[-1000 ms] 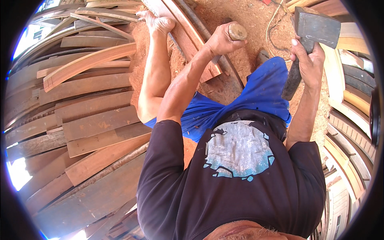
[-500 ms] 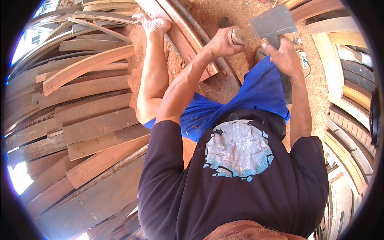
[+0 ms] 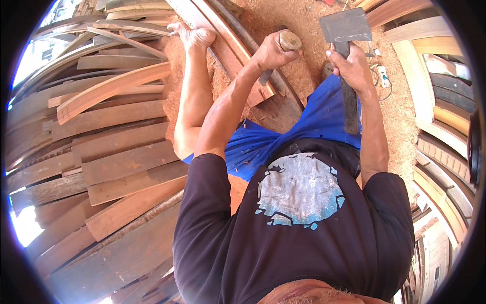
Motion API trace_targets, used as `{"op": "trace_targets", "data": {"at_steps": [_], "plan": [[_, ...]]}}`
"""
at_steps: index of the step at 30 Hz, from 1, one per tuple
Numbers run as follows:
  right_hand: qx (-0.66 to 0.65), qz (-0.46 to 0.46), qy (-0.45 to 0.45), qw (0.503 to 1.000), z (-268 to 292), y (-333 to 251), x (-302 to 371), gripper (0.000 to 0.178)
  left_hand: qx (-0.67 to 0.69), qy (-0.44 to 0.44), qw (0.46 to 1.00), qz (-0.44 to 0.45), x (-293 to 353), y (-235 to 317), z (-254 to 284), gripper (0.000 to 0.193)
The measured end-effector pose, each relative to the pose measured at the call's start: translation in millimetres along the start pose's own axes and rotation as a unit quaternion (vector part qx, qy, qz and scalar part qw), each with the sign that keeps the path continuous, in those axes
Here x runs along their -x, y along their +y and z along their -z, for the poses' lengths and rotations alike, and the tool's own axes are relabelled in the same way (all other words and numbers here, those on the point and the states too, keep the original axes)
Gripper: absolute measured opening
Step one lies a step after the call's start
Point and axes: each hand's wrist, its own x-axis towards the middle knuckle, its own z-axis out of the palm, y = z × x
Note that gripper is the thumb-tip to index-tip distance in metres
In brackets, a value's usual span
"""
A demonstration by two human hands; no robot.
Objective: The person sits on the floor and uses a hand adze to shape a curved wooden plank. They repeatedly strike the wood to remove material and smooth the surface, occasionally pausing to inspect the piece.
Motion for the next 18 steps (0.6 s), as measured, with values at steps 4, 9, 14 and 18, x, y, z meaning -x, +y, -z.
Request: {"op": "trace_targets", "data": {"at_steps": [4,9,14,18], "plan": [[0.108,0.066,0.006,0.992,-8,21,-13,0.031,0.002,-0.021,1.0,0.02,0,-5,-9,0.022],[0.246,0.049,-0.135,0.958,-21,48,-8,0.04,-0.12,-0.062,0.989,0.054,38,-26,-6,0.022],[0.02,0.0,-0.132,0.991,-23,14,11,0.056,0.025,0.019,0.999,0.017,35,-7,21,0.02],[0.02,-0.017,-0.039,0.999,-6,-13,15,0.037,0.054,0.039,0.998,0.02,13,21,19,0.023]]}}
